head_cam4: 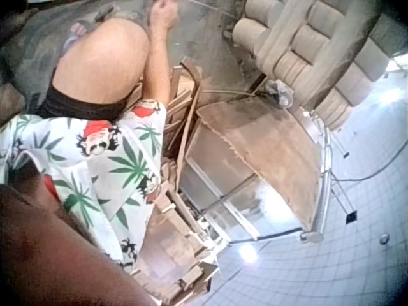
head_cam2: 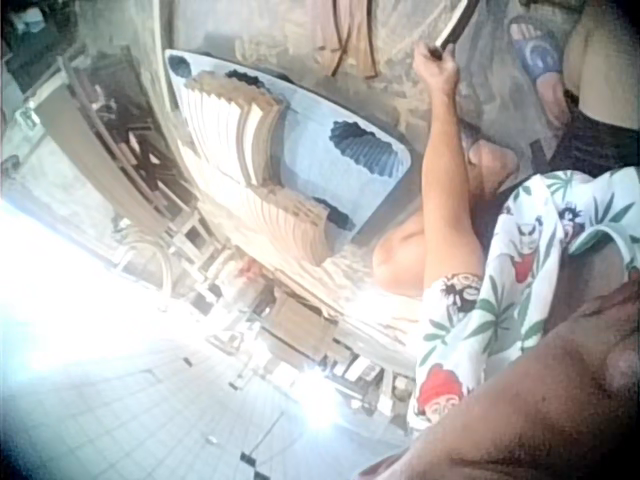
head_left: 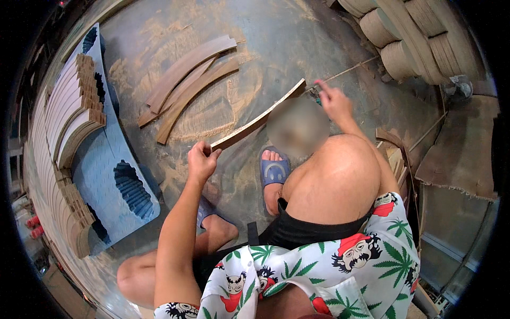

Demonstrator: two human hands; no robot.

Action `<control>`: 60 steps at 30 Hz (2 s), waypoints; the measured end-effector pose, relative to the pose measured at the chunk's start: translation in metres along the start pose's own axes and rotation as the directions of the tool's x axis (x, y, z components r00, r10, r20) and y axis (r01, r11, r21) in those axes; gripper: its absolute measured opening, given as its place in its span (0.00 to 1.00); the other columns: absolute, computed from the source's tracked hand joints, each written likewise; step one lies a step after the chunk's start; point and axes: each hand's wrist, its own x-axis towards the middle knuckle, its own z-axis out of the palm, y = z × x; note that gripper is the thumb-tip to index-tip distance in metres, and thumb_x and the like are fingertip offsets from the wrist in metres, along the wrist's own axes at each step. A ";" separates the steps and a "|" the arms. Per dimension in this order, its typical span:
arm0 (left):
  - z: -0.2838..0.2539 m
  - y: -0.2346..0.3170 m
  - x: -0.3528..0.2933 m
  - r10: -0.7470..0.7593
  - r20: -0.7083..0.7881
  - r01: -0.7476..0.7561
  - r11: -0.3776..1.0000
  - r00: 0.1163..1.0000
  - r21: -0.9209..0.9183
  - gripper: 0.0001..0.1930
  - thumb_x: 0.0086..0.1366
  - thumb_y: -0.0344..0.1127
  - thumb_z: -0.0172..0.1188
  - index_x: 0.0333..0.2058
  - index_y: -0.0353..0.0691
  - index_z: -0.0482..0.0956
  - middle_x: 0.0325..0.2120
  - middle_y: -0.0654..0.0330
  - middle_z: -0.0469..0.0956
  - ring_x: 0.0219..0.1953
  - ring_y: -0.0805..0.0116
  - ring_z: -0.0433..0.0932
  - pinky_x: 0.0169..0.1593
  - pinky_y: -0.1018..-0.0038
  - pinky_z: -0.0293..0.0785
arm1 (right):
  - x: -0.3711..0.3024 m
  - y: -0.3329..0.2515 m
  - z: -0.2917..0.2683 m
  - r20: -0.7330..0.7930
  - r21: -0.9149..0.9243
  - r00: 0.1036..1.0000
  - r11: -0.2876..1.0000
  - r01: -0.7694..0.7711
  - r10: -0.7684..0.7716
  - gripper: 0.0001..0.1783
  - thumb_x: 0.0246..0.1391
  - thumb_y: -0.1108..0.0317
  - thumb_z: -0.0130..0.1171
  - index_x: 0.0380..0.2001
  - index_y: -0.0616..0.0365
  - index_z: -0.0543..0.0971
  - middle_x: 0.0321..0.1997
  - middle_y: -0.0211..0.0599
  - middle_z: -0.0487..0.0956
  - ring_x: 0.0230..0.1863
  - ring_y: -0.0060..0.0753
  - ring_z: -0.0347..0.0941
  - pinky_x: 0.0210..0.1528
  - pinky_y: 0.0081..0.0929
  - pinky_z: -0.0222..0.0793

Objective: The person sits on the floor and assembles curved wooden pieces. They use a hammer to tap the pieces together and a utility knife to trim edges, working on multiple pieces sequentially.

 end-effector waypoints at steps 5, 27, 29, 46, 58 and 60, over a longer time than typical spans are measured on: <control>0.003 0.001 0.001 0.038 0.000 -0.038 0.999 0.999 0.016 0.20 0.56 0.35 0.82 0.27 0.32 0.76 0.25 0.47 0.79 0.28 0.50 0.79 0.35 0.58 0.74 | -0.079 -0.100 0.021 0.222 0.160 0.881 0.907 0.391 -0.419 0.33 0.70 0.53 0.62 0.75 0.18 0.70 0.40 0.44 0.81 0.36 0.54 0.83 0.35 0.51 0.79; 0.013 -0.005 -0.001 0.005 0.010 -0.004 0.997 1.000 -0.071 0.20 0.59 0.35 0.82 0.28 0.33 0.76 0.21 0.56 0.76 0.25 0.66 0.72 0.32 0.65 0.72 | -0.065 -0.095 0.021 0.242 0.056 0.819 0.850 0.523 -0.520 0.36 0.69 0.52 0.62 0.77 0.14 0.67 0.38 0.40 0.77 0.34 0.49 0.82 0.31 0.50 0.79; 0.006 -0.011 -0.004 -0.030 0.012 0.031 0.996 0.999 -0.085 0.18 0.58 0.34 0.82 0.29 0.32 0.77 0.21 0.55 0.77 0.25 0.66 0.72 0.33 0.66 0.73 | -0.037 -0.056 0.024 0.218 -0.073 0.923 0.938 0.339 -0.316 0.33 0.70 0.51 0.60 0.75 0.15 0.70 0.38 0.41 0.77 0.34 0.51 0.82 0.33 0.53 0.79; 0.002 -0.047 -0.012 -0.042 -0.001 0.042 0.999 0.999 -0.023 0.18 0.60 0.35 0.80 0.31 0.31 0.76 0.23 0.52 0.79 0.28 0.63 0.77 0.35 0.62 0.75 | -0.005 -0.041 0.013 0.368 0.736 0.901 0.519 -0.434 0.231 0.24 0.76 0.58 0.60 0.71 0.45 0.81 0.29 0.18 0.72 0.29 0.15 0.63 0.32 0.23 0.61; 0.002 -0.047 -0.010 -0.051 0.005 0.051 0.998 0.999 -0.044 0.20 0.58 0.35 0.81 0.31 0.32 0.75 0.23 0.51 0.78 0.27 0.61 0.77 0.35 0.61 0.75 | -0.003 -0.021 0.022 0.369 0.548 0.879 0.693 -0.468 0.302 0.24 0.74 0.55 0.62 0.68 0.47 0.83 0.46 0.35 0.89 0.43 0.27 0.79 0.51 0.29 0.75; 0.001 -0.044 -0.013 -0.040 -0.005 0.040 0.999 0.999 -0.007 0.20 0.58 0.35 0.81 0.31 0.31 0.75 0.22 0.50 0.77 0.27 0.60 0.76 0.35 0.61 0.75 | -0.004 -0.021 0.017 0.409 0.581 0.839 0.607 -0.542 0.358 0.23 0.74 0.56 0.63 0.68 0.46 0.84 0.41 0.30 0.87 0.39 0.24 0.76 0.46 0.29 0.74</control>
